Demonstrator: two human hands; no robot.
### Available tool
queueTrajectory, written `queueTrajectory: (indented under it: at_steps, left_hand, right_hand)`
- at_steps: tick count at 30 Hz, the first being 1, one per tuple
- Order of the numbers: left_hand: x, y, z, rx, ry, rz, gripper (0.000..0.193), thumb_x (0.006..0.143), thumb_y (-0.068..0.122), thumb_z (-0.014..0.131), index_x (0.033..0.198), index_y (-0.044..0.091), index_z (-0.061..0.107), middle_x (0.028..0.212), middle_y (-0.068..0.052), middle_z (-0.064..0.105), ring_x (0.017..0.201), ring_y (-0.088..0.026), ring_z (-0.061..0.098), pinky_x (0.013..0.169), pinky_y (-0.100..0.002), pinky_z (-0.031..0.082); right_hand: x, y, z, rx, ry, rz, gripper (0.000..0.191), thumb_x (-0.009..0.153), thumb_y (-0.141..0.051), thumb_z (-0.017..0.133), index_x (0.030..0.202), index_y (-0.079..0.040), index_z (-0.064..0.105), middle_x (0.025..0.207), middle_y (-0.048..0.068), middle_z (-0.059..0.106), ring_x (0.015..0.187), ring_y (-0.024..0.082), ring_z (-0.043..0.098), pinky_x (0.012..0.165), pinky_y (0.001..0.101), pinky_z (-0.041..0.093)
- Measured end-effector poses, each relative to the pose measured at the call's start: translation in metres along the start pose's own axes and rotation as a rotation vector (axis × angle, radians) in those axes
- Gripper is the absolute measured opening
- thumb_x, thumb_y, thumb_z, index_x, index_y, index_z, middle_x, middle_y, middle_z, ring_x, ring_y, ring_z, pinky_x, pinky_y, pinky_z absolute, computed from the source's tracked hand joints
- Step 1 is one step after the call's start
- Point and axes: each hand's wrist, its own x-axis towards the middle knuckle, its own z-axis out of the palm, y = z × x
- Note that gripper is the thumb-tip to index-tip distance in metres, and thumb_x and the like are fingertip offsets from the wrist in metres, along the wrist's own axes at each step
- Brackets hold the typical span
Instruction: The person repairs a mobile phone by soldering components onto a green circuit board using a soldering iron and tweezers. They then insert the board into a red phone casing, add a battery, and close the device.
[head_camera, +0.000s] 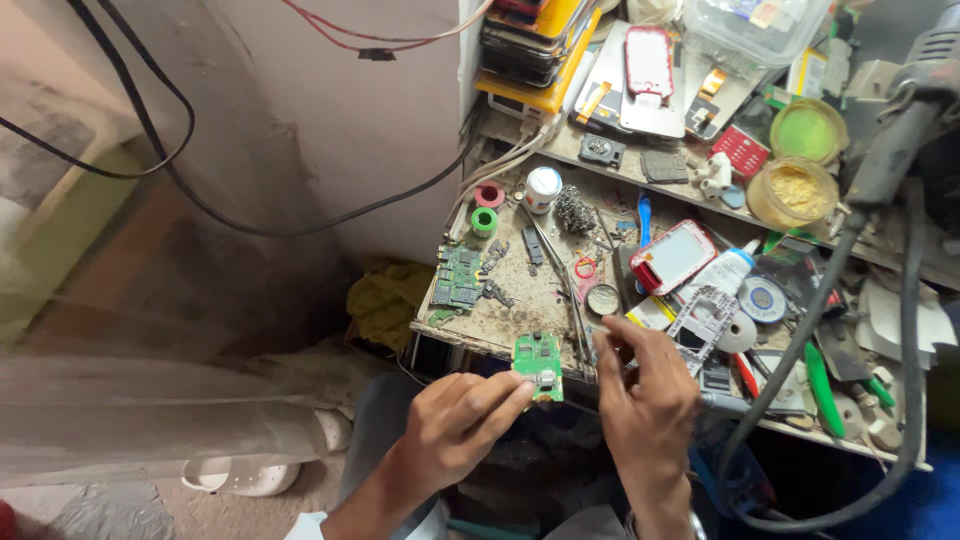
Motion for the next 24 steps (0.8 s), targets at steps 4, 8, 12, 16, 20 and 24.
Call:
queueTrajectory:
  at_steps: [4,8,12,16,20,24]
  left_hand:
    - [0.011,0.019,-0.007,-0.134,0.134,-0.04,0.033,0.086,0.0,0.084,0.117,0.004,0.072,0.111,-0.009,0.068,0.084,-0.017,0.068,0.066,-0.03,0.055]
    - [0.023,0.055,-0.005,-0.495,0.223,-0.321,0.03,0.09,-0.007,0.077,0.118,0.003,0.071,0.112,-0.009,0.069,0.093,-0.017,0.073,0.075,-0.027,0.061]
    - [0.032,0.082,0.009,-0.702,0.223,-0.462,0.024,0.092,-0.009,0.074,0.113,0.003,0.073,0.109,-0.01,0.07,0.087,-0.011,0.069,0.07,-0.023,0.057]
    - [0.038,0.098,0.026,-0.756,0.111,-0.541,0.02,0.09,-0.006,0.076,0.109,0.002,0.075,0.104,-0.008,0.071,0.072,-0.007,0.061,0.061,-0.02,0.05]
    - [0.048,0.119,0.045,-0.981,0.09,-0.599,0.013,0.096,-0.004,0.075,0.109,-0.001,0.076,0.103,-0.009,0.07,0.083,-0.009,0.064,0.069,-0.022,0.052]
    - [0.059,0.132,0.053,-0.856,0.018,-0.473,0.021,0.093,0.004,0.078,0.113,-0.001,0.074,0.105,-0.008,0.072,0.084,-0.01,0.066,0.07,-0.022,0.054]
  right_hand:
    - [-0.02,-0.002,-0.018,0.196,-0.042,-0.103,0.042,0.081,-0.005,0.08,0.12,-0.003,0.064,0.117,0.016,0.07,0.097,0.028,0.073,0.073,0.033,0.061]
    - [-0.045,-0.004,-0.031,0.118,0.089,-0.316,0.056,0.078,-0.005,0.082,0.128,-0.005,0.058,0.125,0.014,0.068,0.111,0.031,0.07,0.092,0.0393,0.058]
    - [-0.071,-0.003,-0.037,-0.008,0.259,-0.224,0.056,0.081,-0.009,0.086,0.13,-0.005,0.058,0.118,0.008,0.07,0.096,0.023,0.07,0.081,0.0299,0.059]
    - [-0.092,0.006,-0.055,-0.062,0.333,-0.155,0.057,0.08,-0.009,0.085,0.13,-0.002,0.059,0.117,0.009,0.068,0.086,0.019,0.067,0.079,0.0315,0.057]
    - [-0.11,0.014,-0.074,-0.201,0.45,-0.177,0.061,0.083,-0.009,0.082,0.136,0.004,0.055,0.124,0.015,0.063,0.091,0.022,0.065,0.087,0.0372,0.057]
    - [-0.127,0.031,-0.083,-0.158,0.464,-0.153,0.056,0.086,-0.009,0.079,0.134,0.004,0.056,0.128,0.019,0.065,0.097,0.022,0.069,0.086,0.0324,0.058]
